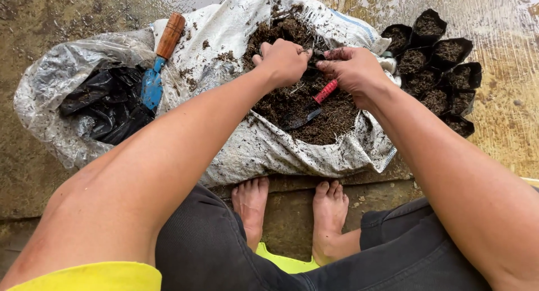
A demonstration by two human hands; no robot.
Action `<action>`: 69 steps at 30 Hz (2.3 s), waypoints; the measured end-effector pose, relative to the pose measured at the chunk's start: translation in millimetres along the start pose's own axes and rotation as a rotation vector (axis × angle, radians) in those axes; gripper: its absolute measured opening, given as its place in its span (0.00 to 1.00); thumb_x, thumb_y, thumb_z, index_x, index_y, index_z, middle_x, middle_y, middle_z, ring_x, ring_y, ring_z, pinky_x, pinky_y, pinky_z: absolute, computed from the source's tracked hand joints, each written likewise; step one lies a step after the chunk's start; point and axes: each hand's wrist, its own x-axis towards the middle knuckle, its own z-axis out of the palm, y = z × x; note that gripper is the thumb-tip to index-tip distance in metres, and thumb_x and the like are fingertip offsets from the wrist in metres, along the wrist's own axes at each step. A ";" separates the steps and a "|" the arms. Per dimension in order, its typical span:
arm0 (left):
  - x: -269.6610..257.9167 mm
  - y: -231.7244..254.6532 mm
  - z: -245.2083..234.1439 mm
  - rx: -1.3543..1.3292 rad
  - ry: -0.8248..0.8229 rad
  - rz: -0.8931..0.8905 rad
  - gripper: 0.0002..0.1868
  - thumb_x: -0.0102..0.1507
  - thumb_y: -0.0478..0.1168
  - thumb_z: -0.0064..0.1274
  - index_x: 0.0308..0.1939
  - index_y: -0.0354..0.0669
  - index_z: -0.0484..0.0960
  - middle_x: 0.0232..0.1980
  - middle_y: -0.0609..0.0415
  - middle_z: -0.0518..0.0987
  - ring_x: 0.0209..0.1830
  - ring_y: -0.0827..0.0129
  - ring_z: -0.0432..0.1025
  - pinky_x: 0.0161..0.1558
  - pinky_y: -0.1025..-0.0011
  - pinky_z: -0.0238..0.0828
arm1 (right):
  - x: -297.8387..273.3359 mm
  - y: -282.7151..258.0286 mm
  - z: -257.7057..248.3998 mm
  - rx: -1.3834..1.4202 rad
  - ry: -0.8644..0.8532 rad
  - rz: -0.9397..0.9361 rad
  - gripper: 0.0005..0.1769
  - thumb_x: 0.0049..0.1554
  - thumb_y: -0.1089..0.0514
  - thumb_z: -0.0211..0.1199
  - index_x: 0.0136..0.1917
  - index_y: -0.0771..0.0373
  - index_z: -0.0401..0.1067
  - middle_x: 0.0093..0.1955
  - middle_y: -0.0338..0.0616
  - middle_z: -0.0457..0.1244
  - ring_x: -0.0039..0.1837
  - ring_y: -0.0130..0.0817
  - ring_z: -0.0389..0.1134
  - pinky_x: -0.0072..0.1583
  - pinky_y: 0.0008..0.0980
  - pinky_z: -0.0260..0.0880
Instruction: The person scoops soil from a large white sack using a small red trowel and fills black plastic plant pots. The person arranges the filled pots on the concrete floor and occasionally uses hands to adjust the soil inside the pots.
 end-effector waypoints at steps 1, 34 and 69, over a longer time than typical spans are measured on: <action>-1.7 0.9 -2.6 0.000 0.001 0.001 0.22 0.73 0.53 0.39 0.25 0.57 0.71 0.58 0.46 0.75 0.65 0.58 0.57 0.66 0.53 0.50 | 4.4 2.5 -0.2 0.000 0.000 -0.002 0.08 0.56 0.62 0.66 0.51 0.60 0.74 0.50 0.39 0.68 0.50 0.26 0.67 0.56 0.27 0.72; 13.0 -21.6 6.6 0.649 0.297 0.296 0.10 0.66 0.45 0.48 0.41 0.50 0.85 0.51 0.51 0.78 0.55 0.56 0.65 0.64 0.47 0.44 | 32.4 20.5 1.1 -0.445 0.073 -0.090 0.12 0.65 0.60 0.58 0.38 0.58 0.70 0.38 0.36 0.64 0.31 0.21 0.55 0.33 0.22 0.60; 49.1 -31.1 8.4 0.945 0.480 0.867 0.09 0.62 0.38 0.55 0.30 0.52 0.88 0.58 0.51 0.77 0.64 0.53 0.59 0.61 0.49 0.46 | 84.4 103.9 3.5 -1.630 -0.138 -0.429 0.32 0.64 0.58 0.40 0.80 0.46 0.53 0.76 0.50 0.52 0.75 0.52 0.47 0.70 0.53 0.54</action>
